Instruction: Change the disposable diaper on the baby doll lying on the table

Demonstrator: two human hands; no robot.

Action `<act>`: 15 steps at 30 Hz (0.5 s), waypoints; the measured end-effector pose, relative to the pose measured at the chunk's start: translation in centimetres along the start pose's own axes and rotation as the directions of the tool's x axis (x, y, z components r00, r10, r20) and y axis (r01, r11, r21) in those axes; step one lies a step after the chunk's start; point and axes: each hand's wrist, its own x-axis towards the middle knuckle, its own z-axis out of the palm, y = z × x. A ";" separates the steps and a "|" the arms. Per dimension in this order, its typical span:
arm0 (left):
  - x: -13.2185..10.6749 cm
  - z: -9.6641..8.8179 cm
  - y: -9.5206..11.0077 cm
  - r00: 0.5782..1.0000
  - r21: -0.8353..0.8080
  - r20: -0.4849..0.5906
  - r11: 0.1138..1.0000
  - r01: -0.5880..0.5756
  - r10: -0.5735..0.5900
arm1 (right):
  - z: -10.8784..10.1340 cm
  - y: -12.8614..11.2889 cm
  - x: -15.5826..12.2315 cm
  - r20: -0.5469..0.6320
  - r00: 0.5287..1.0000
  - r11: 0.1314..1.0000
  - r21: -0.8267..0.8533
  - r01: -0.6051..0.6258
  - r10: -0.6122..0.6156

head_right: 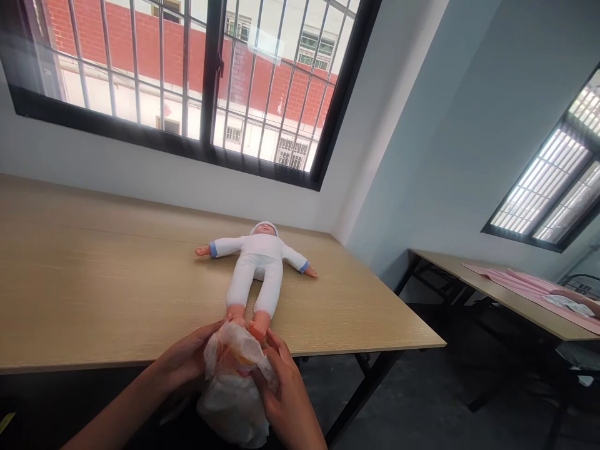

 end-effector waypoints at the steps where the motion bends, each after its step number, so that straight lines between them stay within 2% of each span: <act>1: 0.0 0.1 0.1 1.000 0.004 -0.029 1.000 -0.006 0.006 | 0.1 -0.1 0.1 -0.013 1.000 1.000 -0.008 0.004 -0.004; 7: -0.2 0.3 0.6 0.996 0.048 -0.083 0.998 -0.031 0.035 | 1.1 -0.8 1.6 0.015 0.999 0.997 -0.061 0.042 -0.041; 15: -0.6 0.3 1.0 0.992 0.032 0.107 0.997 0.069 -0.073 | 0.7 -1.1 2.1 0.058 0.996 0.994 -0.087 0.071 -0.066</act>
